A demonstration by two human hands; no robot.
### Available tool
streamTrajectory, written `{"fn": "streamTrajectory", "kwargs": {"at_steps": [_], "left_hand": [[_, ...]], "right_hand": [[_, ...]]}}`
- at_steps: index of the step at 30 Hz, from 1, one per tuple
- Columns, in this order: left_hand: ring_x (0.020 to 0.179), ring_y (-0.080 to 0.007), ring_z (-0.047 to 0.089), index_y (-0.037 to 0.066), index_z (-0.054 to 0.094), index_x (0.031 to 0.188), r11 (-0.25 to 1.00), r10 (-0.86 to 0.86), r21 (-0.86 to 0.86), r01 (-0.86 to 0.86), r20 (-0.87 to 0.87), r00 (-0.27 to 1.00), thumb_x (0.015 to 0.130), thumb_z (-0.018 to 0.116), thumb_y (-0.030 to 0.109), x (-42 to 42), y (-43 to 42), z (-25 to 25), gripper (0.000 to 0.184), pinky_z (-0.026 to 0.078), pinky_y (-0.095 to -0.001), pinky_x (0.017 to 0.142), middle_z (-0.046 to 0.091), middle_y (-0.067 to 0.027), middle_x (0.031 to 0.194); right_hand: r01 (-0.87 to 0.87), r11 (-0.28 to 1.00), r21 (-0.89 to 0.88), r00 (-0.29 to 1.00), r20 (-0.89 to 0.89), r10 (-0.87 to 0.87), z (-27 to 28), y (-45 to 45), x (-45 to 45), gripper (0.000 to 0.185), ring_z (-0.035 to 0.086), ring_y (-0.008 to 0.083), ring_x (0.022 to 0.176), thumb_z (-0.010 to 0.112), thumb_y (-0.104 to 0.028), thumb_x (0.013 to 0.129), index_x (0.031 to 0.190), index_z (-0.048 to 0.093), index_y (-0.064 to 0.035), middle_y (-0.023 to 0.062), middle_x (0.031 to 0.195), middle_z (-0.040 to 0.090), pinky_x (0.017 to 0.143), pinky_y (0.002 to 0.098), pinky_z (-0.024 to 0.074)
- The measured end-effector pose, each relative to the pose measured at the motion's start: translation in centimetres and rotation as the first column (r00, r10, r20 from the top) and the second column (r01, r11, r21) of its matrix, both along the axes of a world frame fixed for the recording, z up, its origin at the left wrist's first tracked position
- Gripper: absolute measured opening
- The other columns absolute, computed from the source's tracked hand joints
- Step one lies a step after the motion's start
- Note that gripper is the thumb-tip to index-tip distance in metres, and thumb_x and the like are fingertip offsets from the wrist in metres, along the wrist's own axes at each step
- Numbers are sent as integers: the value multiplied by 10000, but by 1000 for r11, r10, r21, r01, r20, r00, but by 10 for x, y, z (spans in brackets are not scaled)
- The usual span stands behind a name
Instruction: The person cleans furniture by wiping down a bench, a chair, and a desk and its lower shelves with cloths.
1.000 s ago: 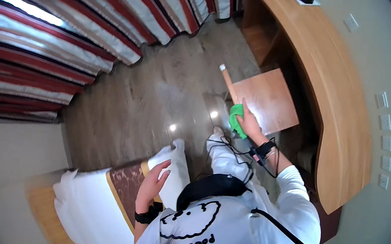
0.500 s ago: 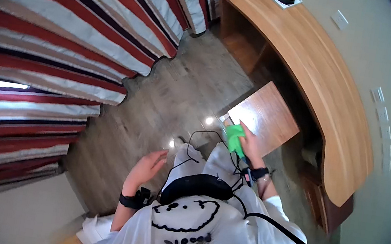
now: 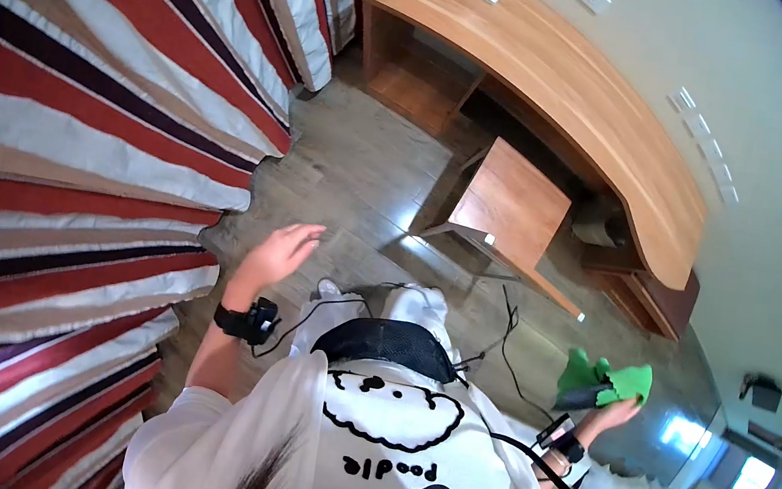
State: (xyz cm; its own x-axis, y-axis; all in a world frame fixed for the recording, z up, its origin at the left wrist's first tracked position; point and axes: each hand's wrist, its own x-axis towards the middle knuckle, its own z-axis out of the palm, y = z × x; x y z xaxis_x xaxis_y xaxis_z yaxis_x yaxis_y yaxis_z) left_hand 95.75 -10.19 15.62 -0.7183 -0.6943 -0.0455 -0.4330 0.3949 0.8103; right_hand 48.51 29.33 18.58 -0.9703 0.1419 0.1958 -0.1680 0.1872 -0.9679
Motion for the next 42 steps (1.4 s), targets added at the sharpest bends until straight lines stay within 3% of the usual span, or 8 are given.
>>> {"fn": "streamTrajectory", "kwargs": {"at_steps": [7,16,23,31,35,36,38,42], "left_hand": [[896,-323,545,37,527,1046,987,-130,-81,138,94,987,820,499,139,-16,-96,-7,249,438,-370,758,568,-171,977],[974,-326,512,32,496,1103,891,-405,-68,449,328,853,801,526,192,-51,-194,-12,342,413,-373,828,542,-183,1060],[928,-345,522,37,485,1116,901,-394,11,433,438,808,781,538,191,-49,-283,-19,373,425,-390,792,551,-187,1025],[1223,-268,324,34,154,1338,821,-495,259,509,-123,860,707,676,173,-139,-379,-80,831,274,-324,985,345,-178,1311],[1122,-264,445,24,376,1227,682,-528,477,554,-203,825,757,603,119,-174,-417,-136,531,355,-337,911,461,-160,1211],[1083,-280,472,21,417,1180,722,-519,432,541,-178,836,772,578,116,-179,-422,-145,448,373,-344,887,486,-163,1172],[1044,-296,500,18,459,1132,768,-498,379,516,-154,854,787,554,113,-187,-433,-149,370,391,-351,863,511,-166,1134],[974,-380,504,4,330,1206,711,-572,446,543,-82,816,767,547,124,-207,-438,-165,504,419,-401,812,517,-227,1072]], "right_hand": [[311,950,27,949,42,-312,-6,-41,116,307,475,224,906,405,-117,787,1056,399,31,134,1008,456,813,362,414],[-761,506,407,635,305,710,-77,-309,168,223,526,189,814,542,-8,699,911,476,-24,120,838,531,731,293,420],[-933,190,306,268,238,934,-98,-505,165,220,551,200,692,598,-26,660,872,542,-30,109,765,556,622,272,433],[-935,322,-150,258,337,906,-119,-629,173,245,397,52,559,575,-3,693,925,505,-45,6,752,524,501,218,349],[-783,383,-491,314,220,924,-146,-674,179,351,332,226,1187,623,-64,712,1032,477,-50,119,1241,415,976,342,255],[-757,427,-495,340,261,904,-156,-676,176,351,332,226,1187,623,-64,712,1032,477,-50,119,1241,415,976,342,255],[-820,340,461,429,101,898,-158,-682,162,570,286,286,1231,675,-124,678,1180,416,-50,178,1322,331,1000,384,233],[-845,533,34,534,62,843,-209,-683,174,939,263,285,1249,755,-393,595,1297,250,-27,216,1344,273,1013,418,222]]}}
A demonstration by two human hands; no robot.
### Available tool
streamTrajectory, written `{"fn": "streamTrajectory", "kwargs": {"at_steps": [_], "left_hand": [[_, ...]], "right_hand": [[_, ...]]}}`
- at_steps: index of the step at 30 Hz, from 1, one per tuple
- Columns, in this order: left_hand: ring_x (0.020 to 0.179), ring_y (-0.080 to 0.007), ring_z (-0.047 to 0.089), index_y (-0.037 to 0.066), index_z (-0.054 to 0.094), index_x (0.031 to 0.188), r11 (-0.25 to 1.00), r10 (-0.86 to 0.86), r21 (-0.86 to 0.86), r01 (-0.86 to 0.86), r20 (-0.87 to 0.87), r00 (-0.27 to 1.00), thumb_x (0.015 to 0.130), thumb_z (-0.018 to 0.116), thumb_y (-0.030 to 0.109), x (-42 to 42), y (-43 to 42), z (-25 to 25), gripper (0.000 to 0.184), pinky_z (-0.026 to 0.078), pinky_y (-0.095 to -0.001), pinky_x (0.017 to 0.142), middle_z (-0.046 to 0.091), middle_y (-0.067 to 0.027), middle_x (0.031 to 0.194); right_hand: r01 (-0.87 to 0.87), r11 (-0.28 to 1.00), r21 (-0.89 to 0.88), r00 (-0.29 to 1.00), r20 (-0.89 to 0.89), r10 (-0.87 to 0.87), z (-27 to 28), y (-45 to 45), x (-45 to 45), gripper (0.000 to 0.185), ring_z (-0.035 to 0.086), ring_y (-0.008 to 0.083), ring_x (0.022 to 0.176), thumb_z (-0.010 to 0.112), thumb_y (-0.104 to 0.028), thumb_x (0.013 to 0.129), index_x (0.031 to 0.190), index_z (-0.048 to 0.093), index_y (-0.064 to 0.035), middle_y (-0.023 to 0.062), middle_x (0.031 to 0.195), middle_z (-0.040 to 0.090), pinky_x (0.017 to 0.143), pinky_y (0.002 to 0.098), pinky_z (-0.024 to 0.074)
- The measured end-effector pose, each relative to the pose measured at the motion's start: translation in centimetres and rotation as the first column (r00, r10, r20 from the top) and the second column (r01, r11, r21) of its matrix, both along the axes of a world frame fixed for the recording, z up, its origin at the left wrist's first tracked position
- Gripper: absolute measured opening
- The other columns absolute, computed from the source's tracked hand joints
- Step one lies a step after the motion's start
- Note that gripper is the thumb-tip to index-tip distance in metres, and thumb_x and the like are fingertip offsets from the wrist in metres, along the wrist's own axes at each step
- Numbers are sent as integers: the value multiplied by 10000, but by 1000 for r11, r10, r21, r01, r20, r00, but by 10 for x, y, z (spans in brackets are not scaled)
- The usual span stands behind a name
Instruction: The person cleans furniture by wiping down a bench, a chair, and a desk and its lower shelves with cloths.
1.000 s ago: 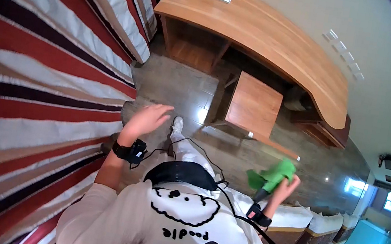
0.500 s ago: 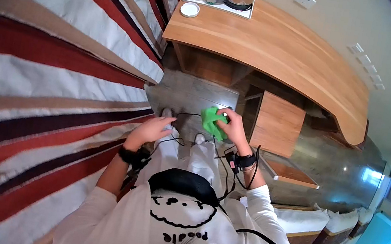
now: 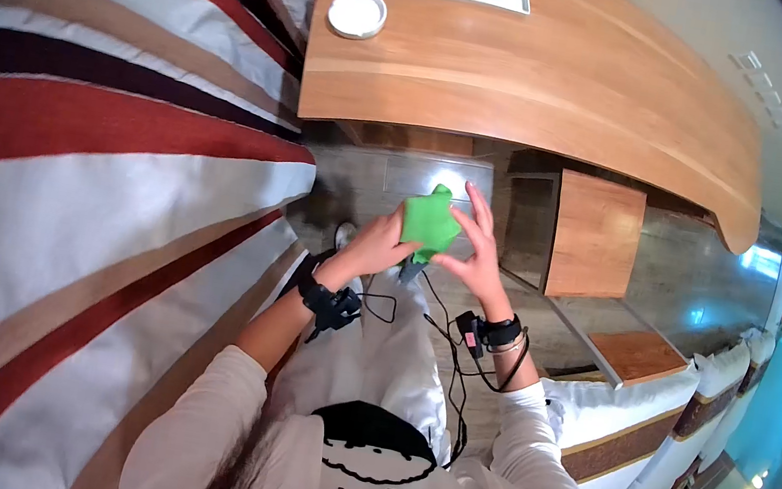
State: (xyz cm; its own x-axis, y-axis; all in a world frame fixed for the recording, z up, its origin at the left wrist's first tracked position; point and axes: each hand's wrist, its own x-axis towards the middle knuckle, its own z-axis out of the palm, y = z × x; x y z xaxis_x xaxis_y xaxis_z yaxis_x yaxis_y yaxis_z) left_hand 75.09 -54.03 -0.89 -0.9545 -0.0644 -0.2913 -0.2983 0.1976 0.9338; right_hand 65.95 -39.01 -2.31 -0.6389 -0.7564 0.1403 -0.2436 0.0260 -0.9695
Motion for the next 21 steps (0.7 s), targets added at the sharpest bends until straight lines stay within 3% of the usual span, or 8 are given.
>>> {"fn": "streamTrajectory", "kwargs": {"at_steps": [3,4,6,10,12,16,18,21], "left_hand": [[1076,-367,441,21,319,1238,999,-33,0,35,-348,937,767,541,124,-37,10,-4,532,380,-378,894,432,-218,1197],[1180,-330,361,22,236,1283,992,-123,5,128,-262,957,787,534,123,-40,9,-18,587,336,-361,947,319,-207,1299],[1240,-296,282,24,134,1310,991,14,128,41,-398,917,782,552,83,-52,7,-48,675,311,-358,967,235,-193,1342],[1231,-295,282,35,129,1298,882,183,446,151,-620,763,734,586,7,-80,18,-101,727,301,-355,973,252,-186,1315],[1162,-295,358,98,149,1283,980,-68,59,191,-798,599,717,552,-25,-108,4,-123,706,344,-411,911,260,-210,1300],[1016,-277,492,44,437,1125,975,-189,-93,201,-827,529,750,513,-31,-123,3,-151,390,389,-353,868,503,-138,1085],[953,-251,525,39,534,1020,975,-213,-152,164,-856,471,761,503,-22,-131,-3,-171,269,427,-323,809,538,-114,1011],[769,-215,564,28,595,917,911,-413,-374,176,-827,380,726,535,-5,-122,-17,-208,203,468,-305,665,568,-100,859]], "right_hand": [[161,984,-78,986,62,-157,-45,1,-4,962,322,305,1204,775,-413,540,1268,280,-25,202,1317,307,987,413,258],[268,951,-154,960,124,-250,-55,6,-1,878,341,310,1182,786,-354,547,1239,341,-48,197,1302,322,969,408,274],[449,871,-202,827,-277,-490,-76,-1,-24,611,459,303,1031,732,-169,632,1151,429,-56,166,1130,484,871,406,365],[635,714,-295,637,-323,-700,-108,2,-63,474,477,245,989,673,-140,709,1108,452,-11,147,1122,494,839,386,391],[773,324,-546,428,72,-901,-116,3,-109,460,473,222,985,642,-174,758,1124,435,13,122,1120,494,855,385,385],[491,86,-867,49,-72,-996,-75,-2,-173,416,491,216,942,605,-174,801,1112,412,22,133,1100,488,830,361,405],[375,108,-921,-365,-254,-896,-73,14,-218,425,472,229,953,606,-182,798,1112,409,25,137,1058,496,852,354,378],[377,186,-907,-231,-287,-930,-67,7,-237,376,458,250,960,612,-205,794,1063,475,19,155,1014,493,868,332,353]]}}
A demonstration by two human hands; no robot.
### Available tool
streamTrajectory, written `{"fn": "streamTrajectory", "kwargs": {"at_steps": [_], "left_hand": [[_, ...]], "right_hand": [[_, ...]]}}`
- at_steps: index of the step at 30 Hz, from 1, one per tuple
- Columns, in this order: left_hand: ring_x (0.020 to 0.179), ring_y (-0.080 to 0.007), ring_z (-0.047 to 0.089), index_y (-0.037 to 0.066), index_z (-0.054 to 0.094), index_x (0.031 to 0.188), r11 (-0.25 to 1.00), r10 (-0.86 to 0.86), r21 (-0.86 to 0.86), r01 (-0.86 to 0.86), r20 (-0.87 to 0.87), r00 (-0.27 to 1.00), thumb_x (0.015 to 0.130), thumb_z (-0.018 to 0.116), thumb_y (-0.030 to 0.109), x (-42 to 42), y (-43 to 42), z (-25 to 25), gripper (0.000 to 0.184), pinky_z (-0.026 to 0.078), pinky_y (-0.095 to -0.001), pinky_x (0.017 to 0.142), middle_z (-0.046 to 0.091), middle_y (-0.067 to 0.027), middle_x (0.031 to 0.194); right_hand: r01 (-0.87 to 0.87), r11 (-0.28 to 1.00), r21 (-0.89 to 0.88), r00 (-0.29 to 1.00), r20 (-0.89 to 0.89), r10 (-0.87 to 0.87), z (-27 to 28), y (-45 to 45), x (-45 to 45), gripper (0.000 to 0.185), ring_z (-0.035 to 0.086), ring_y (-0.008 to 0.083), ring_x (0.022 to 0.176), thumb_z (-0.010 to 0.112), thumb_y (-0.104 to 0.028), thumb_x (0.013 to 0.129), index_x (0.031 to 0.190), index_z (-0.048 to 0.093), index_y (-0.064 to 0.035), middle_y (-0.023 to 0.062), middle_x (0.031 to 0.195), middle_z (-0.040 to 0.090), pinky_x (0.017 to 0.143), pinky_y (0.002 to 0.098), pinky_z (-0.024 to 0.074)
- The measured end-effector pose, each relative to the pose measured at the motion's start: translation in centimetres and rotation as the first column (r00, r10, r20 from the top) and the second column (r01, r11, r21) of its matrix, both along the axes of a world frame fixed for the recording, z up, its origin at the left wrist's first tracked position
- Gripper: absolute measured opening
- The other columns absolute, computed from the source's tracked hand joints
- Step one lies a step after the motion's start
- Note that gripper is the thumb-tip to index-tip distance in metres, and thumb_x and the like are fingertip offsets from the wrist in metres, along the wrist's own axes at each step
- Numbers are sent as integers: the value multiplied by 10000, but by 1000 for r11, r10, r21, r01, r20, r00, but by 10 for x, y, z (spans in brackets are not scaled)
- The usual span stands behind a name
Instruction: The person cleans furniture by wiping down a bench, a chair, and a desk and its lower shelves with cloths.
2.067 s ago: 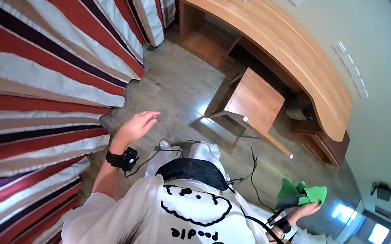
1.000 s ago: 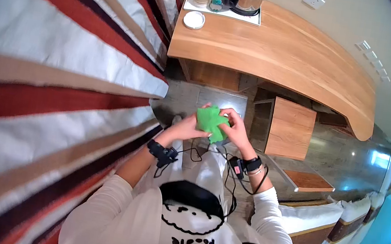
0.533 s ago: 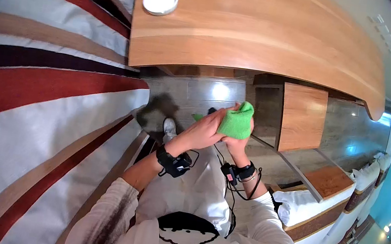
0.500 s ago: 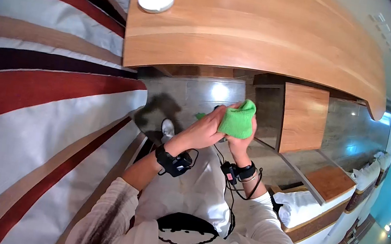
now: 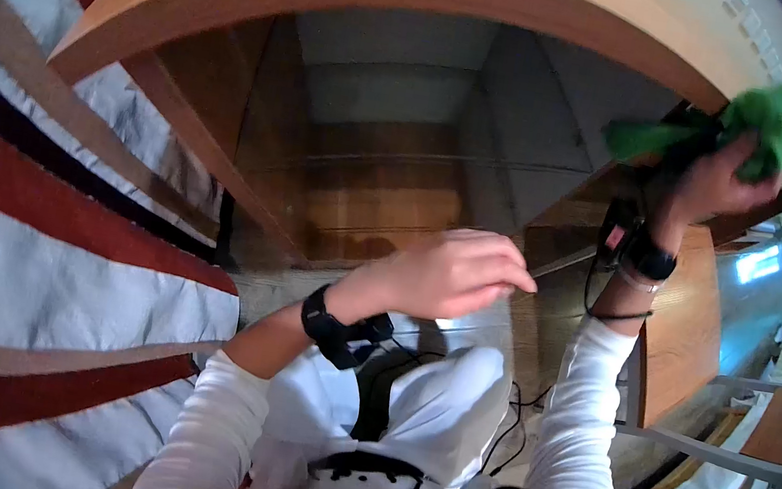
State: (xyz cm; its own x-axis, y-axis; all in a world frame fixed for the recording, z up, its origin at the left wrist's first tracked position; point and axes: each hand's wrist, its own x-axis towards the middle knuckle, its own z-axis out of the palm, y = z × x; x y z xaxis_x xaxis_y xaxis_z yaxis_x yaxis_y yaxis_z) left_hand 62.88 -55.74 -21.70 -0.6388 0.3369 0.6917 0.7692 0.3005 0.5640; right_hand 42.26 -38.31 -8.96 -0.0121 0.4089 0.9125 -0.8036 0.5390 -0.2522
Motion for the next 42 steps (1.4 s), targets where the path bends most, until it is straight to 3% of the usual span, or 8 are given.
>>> {"fn": "streamTrajectory", "kwargs": {"at_steps": [1,6,8,9,17,20,26,42], "left_hand": [[730,-221,543,41,582,911,999,-12,48,11,20,1000,757,527,26,-1,-7,-13,165,441,-310,639,542,-89,814],[657,-164,550,48,617,862,955,250,60,-291,367,896,777,522,32,45,-30,15,128,431,-276,575,575,-67,728],[647,-161,549,43,617,848,948,264,81,-309,347,900,779,519,37,46,-36,12,120,425,-269,567,577,-68,721],[636,-158,547,39,617,834,941,274,103,-323,332,903,782,516,43,47,-39,6,114,420,-263,560,579,-69,715],[560,-134,494,39,611,818,939,238,150,-310,369,898,798,519,47,43,-18,0,94,382,-239,505,540,-51,661],[546,-128,487,36,613,807,939,255,136,-314,335,907,798,518,42,42,-14,-9,96,380,-233,496,537,-53,649],[533,-123,464,37,612,815,931,255,144,-336,406,878,802,516,47,52,-6,-9,97,359,-229,483,520,-48,639],[565,-125,478,32,603,863,956,195,138,-257,353,915,783,505,7,62,-8,-13,129,377,-236,509,538,-56,693]], "right_hand": [[159,987,15,986,50,-160,8,-8,3,350,470,249,951,601,-218,805,1040,498,20,158,1048,473,871,332,357],[-16,1000,-8,998,54,16,24,-15,20,377,469,238,987,588,-233,811,1064,491,28,142,1059,466,861,339,369],[-31,1000,-2,999,28,31,21,-6,14,392,465,241,989,601,-241,798,1062,492,29,143,1055,468,864,335,363],[120,992,38,991,54,-122,18,1,7,397,472,238,955,608,-249,792,1045,489,32,142,1032,481,854,323,360],[-220,976,0,975,23,220,16,9,-1,357,445,234,912,600,-250,797,1027,484,-3,122,948,443,834,326,333],[-126,992,10,991,-33,127,16,6,1,354,456,168,844,598,-266,807,980,478,18,98,939,480,783,287,369],[-77,997,-28,997,13,77,22,-14,22,334,428,239,983,567,-198,821,1065,456,2,132,1027,434,864,320,331],[-38,994,106,993,-111,50,14,-74,62,371,397,267,903,570,-127,782,1136,469,-80,133,966,435,805,346,331]]}}
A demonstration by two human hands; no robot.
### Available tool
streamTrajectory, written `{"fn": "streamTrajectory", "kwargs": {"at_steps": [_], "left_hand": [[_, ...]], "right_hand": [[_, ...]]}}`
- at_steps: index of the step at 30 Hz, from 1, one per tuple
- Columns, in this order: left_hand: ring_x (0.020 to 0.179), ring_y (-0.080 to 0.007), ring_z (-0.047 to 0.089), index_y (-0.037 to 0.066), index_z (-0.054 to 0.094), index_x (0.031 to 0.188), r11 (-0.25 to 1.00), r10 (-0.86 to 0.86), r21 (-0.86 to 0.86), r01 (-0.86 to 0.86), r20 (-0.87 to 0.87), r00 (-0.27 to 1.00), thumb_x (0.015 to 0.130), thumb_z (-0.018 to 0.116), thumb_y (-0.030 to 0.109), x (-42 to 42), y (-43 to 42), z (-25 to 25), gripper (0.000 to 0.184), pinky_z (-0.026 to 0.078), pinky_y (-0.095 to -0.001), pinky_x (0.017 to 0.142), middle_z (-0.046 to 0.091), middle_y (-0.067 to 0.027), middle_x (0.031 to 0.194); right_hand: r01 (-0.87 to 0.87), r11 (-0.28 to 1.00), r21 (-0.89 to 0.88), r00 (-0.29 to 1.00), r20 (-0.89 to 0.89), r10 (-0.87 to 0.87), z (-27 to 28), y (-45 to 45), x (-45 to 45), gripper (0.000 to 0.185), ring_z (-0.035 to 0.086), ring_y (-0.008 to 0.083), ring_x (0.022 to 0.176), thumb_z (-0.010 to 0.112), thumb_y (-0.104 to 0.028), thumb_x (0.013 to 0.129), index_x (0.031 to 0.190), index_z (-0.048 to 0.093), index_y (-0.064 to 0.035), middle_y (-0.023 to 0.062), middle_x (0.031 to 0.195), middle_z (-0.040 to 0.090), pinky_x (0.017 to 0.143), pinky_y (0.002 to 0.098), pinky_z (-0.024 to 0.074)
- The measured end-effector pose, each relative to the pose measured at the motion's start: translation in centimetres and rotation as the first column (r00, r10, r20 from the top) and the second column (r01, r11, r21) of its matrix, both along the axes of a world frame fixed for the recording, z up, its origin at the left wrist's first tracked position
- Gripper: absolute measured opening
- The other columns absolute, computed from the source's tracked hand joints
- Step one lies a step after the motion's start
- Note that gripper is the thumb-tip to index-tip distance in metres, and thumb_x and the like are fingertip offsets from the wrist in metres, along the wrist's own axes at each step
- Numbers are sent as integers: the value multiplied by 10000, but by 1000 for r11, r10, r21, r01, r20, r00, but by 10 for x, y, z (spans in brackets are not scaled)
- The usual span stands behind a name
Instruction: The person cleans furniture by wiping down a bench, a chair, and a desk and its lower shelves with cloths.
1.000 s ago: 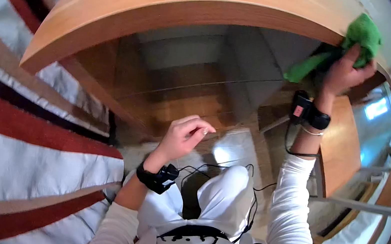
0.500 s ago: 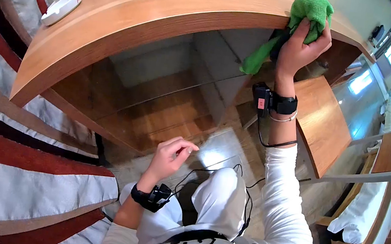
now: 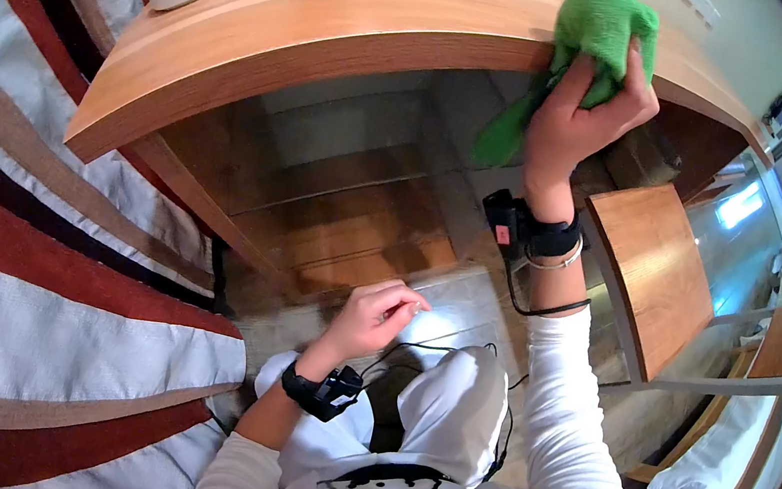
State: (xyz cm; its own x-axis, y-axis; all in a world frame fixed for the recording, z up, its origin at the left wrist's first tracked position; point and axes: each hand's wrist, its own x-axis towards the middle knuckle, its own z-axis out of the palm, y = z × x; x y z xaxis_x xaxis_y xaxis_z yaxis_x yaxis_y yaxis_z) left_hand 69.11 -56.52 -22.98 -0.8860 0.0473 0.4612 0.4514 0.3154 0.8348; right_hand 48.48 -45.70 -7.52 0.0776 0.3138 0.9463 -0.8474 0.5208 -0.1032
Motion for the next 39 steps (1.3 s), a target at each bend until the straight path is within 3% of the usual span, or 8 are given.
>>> {"fn": "streamTrajectory", "kwargs": {"at_steps": [7,13,17,18,21,31,33,39], "left_hand": [[573,-146,491,29,605,851,1000,4,9,-3,-23,1000,774,515,-2,7,-3,1,123,388,-246,517,555,-69,707],[645,-202,571,14,607,826,998,46,-35,-43,84,995,775,502,9,21,-4,4,117,447,-277,602,613,-107,749],[740,-144,556,-2,592,868,944,190,217,-248,259,947,803,492,31,32,-11,-26,124,431,-262,714,613,-64,801],[581,-50,437,2,575,905,940,215,253,-228,78,973,845,497,79,31,-12,-27,125,358,-192,520,527,14,701],[561,-52,429,-1,568,887,871,265,389,-300,142,954,842,493,80,33,-20,-34,119,342,-192,489,539,-4,706],[502,-46,411,-6,571,793,980,189,63,-191,34,981,833,477,72,5,-14,-29,128,324,-188,455,543,-21,676],[618,-140,545,6,588,753,981,168,65,-180,159,973,797,507,43,0,-6,-21,100,419,-236,582,589,-71,679],[500,-58,436,3,590,754,996,87,1,-87,81,993,827,490,94,-18,10,-21,153,328,-195,456,541,-21,648]], "right_hand": [[-88,976,200,988,-108,111,-2,-69,56,432,414,273,918,586,-75,707,1128,489,-91,111,974,471,788,355,348],[-169,953,251,976,-95,198,-2,-138,119,345,453,207,699,534,-202,737,1076,535,-267,75,907,448,534,295,363],[-242,932,270,951,-125,283,0,-171,151,331,463,179,726,561,-236,725,1053,514,-237,70,938,449,510,275,350],[-263,920,292,942,-129,311,1,-175,156,332,457,174,722,555,-229,725,1052,499,-239,70,937,447,516,271,348],[-270,912,308,926,-176,334,4,-183,163,317,439,164,709,533,-198,725,1036,483,-235,70,926,442,534,258,337],[-143,937,318,972,-132,193,-5,-97,88,395,457,164,710,571,-183,702,1078,518,-295,56,956,436,524,250,341],[-127,938,323,982,-94,165,-5,-65,68,423,473,179,743,610,-155,680,1078,540,-281,63,966,450,543,256,367],[53,971,232,996,-81,-35,-9,15,-2,370,468,228,785,549,-99,736,1088,522,-213,87,949,440,618,329,415]]}}
